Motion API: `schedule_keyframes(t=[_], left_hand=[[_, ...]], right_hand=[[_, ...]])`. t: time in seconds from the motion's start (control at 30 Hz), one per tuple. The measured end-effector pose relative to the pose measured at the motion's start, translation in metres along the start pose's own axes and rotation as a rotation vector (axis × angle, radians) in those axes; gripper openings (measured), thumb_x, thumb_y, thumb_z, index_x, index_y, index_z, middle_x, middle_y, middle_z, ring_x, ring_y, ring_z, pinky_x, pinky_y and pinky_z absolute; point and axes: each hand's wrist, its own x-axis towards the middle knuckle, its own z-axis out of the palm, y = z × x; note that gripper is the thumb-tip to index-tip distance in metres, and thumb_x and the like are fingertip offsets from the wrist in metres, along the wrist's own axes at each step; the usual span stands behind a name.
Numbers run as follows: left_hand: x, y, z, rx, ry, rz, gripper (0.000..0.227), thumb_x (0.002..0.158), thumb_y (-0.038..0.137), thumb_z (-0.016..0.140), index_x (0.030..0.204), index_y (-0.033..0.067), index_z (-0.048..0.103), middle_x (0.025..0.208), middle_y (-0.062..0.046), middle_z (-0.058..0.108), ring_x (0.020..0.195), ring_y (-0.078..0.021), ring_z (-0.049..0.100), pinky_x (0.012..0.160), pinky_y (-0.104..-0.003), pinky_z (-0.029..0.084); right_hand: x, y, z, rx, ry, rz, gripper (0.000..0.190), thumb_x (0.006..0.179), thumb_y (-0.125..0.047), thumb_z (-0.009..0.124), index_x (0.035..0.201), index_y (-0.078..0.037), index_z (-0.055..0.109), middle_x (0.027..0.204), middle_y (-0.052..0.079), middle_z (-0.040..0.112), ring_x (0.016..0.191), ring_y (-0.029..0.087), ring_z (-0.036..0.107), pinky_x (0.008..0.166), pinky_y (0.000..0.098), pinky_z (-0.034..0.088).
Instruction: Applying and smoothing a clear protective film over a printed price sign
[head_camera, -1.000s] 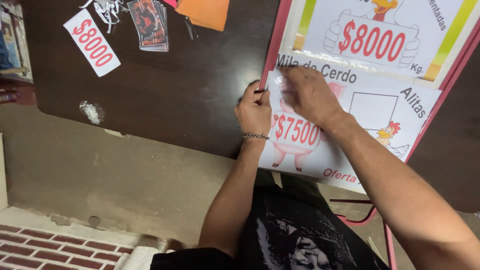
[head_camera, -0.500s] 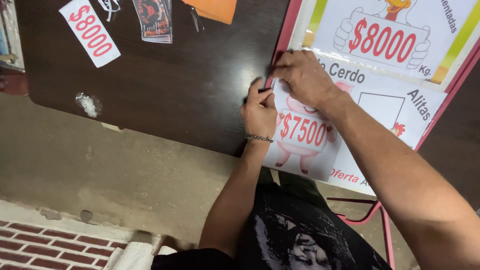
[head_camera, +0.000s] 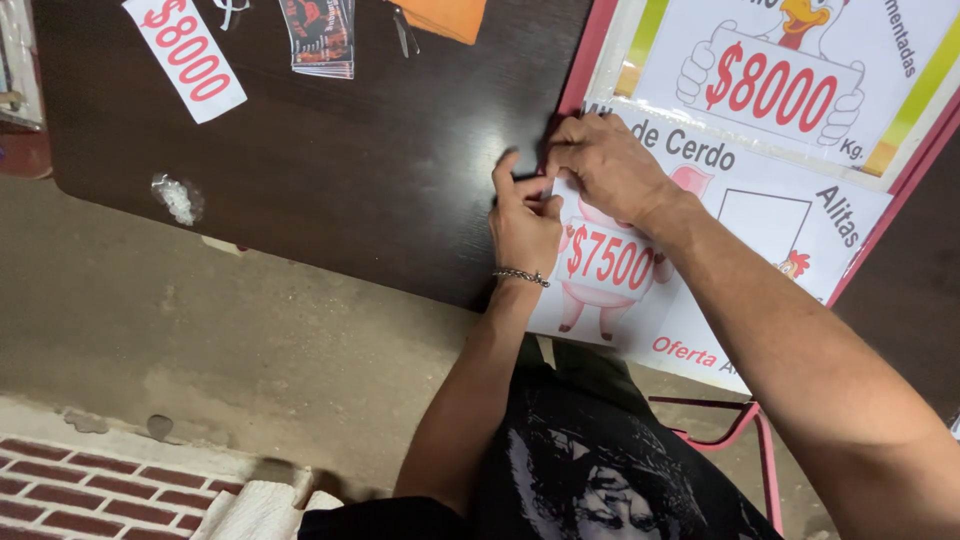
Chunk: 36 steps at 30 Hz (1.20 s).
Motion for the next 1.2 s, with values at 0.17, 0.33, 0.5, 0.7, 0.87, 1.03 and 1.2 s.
schedule_keyframes(t=[0.17, 0.33, 0.5, 0.7, 0.87, 1.03, 1.2], left_hand=[[0.004, -0.006, -0.002, -0.025, 0.011, -0.011, 0.076, 0.079, 0.008, 0.078, 0.144, 0.024, 0.042, 0.1, 0.0, 0.08, 0.084, -0.0243, 0.078, 0.075, -0.035, 0.064], [0.0, -0.006, -0.003, -0.048, 0.002, 0.012, 0.07, 0.082, 0.012, 0.076, 0.143, 0.0224, 0.045, 0.095, 0.002, 0.08, 0.084, -0.0207, 0.078, 0.073, -0.032, 0.063], [-0.006, -0.008, 0.0, -0.04, 0.01, 0.068, 0.066, 0.082, 0.012, 0.076, 0.143, 0.0192, 0.049, 0.1, -0.001, 0.08, 0.089, -0.0237, 0.078, 0.076, -0.036, 0.064], [-0.008, -0.016, 0.007, 0.009, 0.012, 0.08, 0.065, 0.084, 0.02, 0.073, 0.144, 0.0225, 0.049, 0.104, 0.003, 0.08, 0.093, -0.0213, 0.077, 0.08, -0.038, 0.063], [-0.006, -0.022, 0.006, -0.004, -0.012, 0.079, 0.065, 0.082, 0.018, 0.071, 0.143, 0.0217, 0.05, 0.104, 0.002, 0.08, 0.094, -0.0211, 0.078, 0.082, -0.039, 0.063], [-0.004, -0.02, 0.004, -0.041, 0.004, 0.072, 0.067, 0.082, 0.019, 0.072, 0.145, 0.0234, 0.05, 0.103, 0.004, 0.081, 0.092, -0.0208, 0.078, 0.08, -0.035, 0.063], [-0.002, -0.02, 0.004, -0.041, -0.003, 0.082, 0.066, 0.082, 0.019, 0.073, 0.145, 0.0228, 0.05, 0.103, 0.002, 0.081, 0.093, -0.0222, 0.078, 0.079, -0.036, 0.064]], right_hand=[[0.002, 0.001, -0.002, 0.089, 0.0, 0.017, 0.006, 0.092, -0.017, 0.075, 0.094, -0.022, 0.072, 0.11, -0.002, 0.064, 0.107, 0.024, 0.062, 0.096, 0.0412, 0.046], [-0.001, -0.001, 0.001, 0.316, 0.112, 0.063, 0.018, 0.089, -0.001, 0.077, 0.1, -0.015, 0.075, 0.113, 0.007, 0.067, 0.108, 0.034, 0.066, 0.094, 0.0473, 0.049], [-0.021, -0.028, -0.018, 0.555, 0.188, 0.467, 0.018, 0.096, -0.015, 0.076, 0.11, -0.008, 0.067, 0.096, 0.013, 0.066, 0.093, 0.034, 0.068, 0.083, 0.0449, 0.052], [-0.023, -0.037, -0.003, 0.581, -0.064, 0.762, 0.022, 0.088, -0.029, 0.077, 0.101, -0.012, 0.072, 0.086, 0.011, 0.073, 0.082, 0.028, 0.072, 0.073, 0.0408, 0.054], [-0.018, -0.037, 0.01, 0.562, -0.068, 0.786, 0.015, 0.089, -0.02, 0.07, 0.1, -0.011, 0.074, 0.082, 0.014, 0.072, 0.082, 0.032, 0.072, 0.073, 0.0432, 0.055], [-0.018, -0.034, 0.013, 0.609, -0.047, 0.788, 0.012, 0.089, -0.015, 0.067, 0.096, -0.008, 0.074, 0.079, 0.014, 0.07, 0.078, 0.029, 0.07, 0.071, 0.0409, 0.054], [-0.022, -0.024, 0.015, 0.625, -0.058, 0.811, 0.012, 0.089, -0.017, 0.066, 0.095, -0.009, 0.073, 0.074, 0.01, 0.068, 0.073, 0.024, 0.068, 0.07, 0.0384, 0.053]])
